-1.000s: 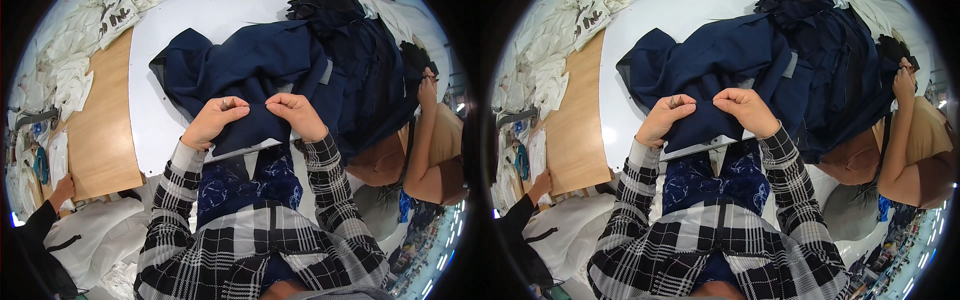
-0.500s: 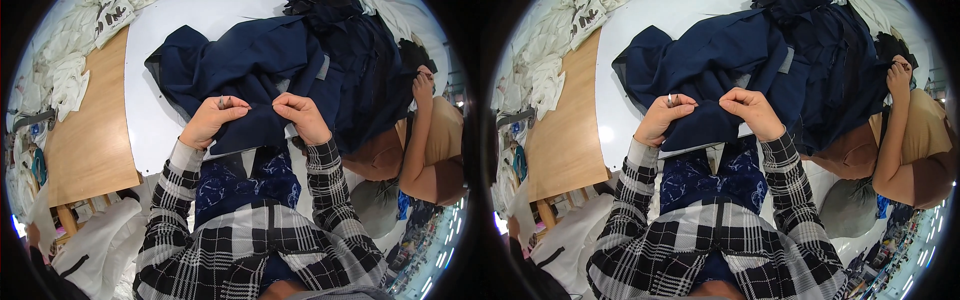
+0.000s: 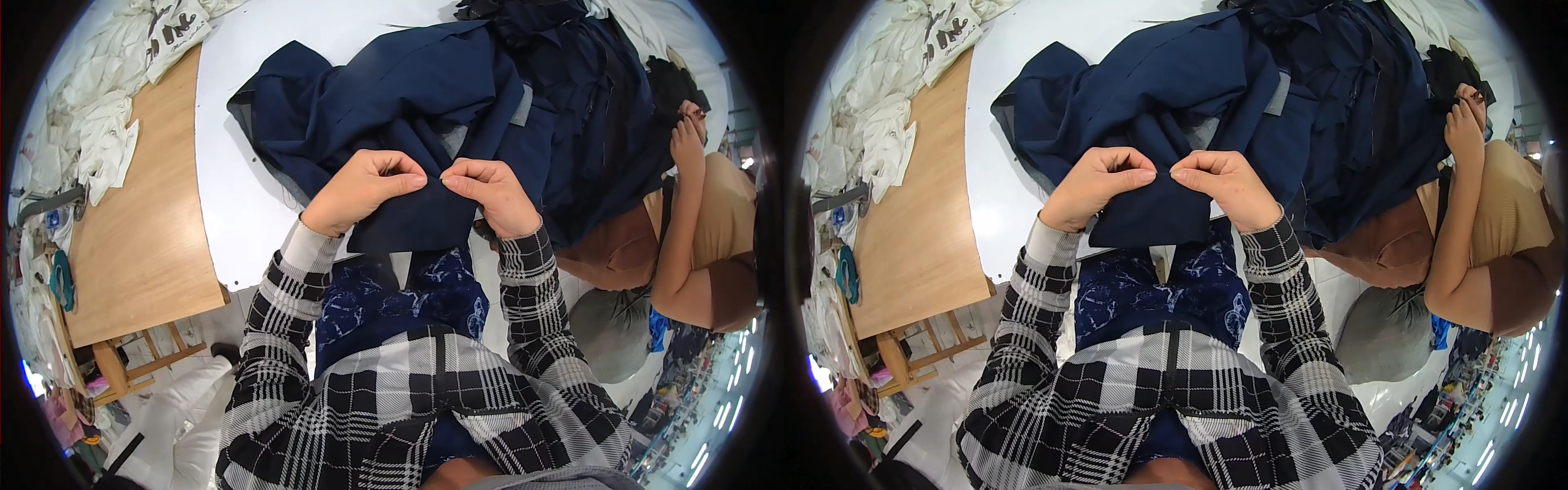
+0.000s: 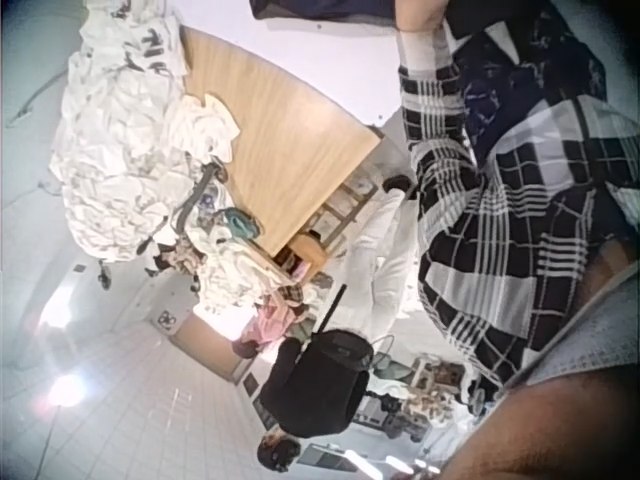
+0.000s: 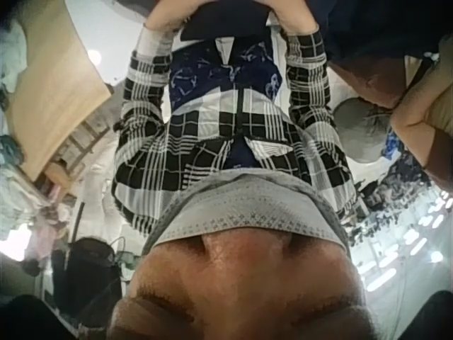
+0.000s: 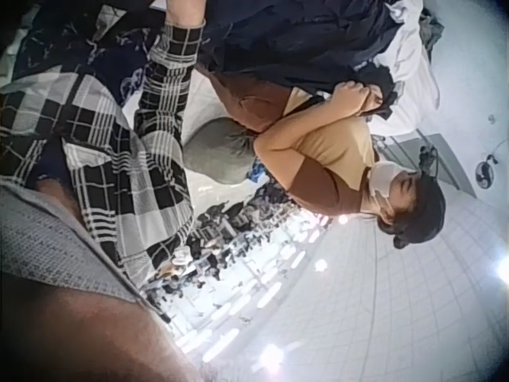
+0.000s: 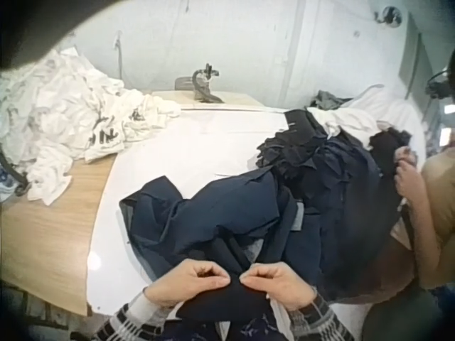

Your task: Trimming excess threads from dark blue fabric pieces using thread nippers in a garment factory setting.

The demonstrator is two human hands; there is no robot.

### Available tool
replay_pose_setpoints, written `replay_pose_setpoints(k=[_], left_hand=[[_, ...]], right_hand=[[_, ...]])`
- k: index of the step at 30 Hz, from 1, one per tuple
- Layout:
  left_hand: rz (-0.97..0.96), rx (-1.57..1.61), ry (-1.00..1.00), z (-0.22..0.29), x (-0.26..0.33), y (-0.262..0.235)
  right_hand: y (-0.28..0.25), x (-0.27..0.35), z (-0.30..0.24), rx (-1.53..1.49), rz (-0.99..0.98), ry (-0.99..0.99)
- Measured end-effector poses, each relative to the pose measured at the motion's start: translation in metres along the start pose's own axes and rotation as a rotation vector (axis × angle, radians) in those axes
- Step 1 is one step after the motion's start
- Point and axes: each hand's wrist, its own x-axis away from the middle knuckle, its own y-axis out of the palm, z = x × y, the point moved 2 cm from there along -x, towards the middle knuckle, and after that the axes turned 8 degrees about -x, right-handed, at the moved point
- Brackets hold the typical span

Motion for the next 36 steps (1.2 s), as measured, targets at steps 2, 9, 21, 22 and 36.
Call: replay_pose_setpoints(k=[2,9,21,22,36], left_hand=[[-0.004,0.144,-0.045,-0.007,-0.004,0.005],[-0.026,0.480,-0.175,-0.018,-0.008,0.015],[-0.012,0.522,-0.181,-0.019,-0.007,0.020],[-0.015,0.520,-0.177,-0.020,-0.007,0.020],[-0.010,0.335,-0.202,-0.023,-0.003,0.021]], right_hand=[[-0.005,0.002,0.002,-0.063,0.026,0.012],[-0.015,0.006,0.007,-0.277,0.072,0.070],[-0.021,0.009,0.007,-0.118,0.058,-0.008],[-0.021,0.010,0.006,-0.059,0.050,-0.061],[-0.011,0.016,0.007,-0.138,0.114,0.085]])
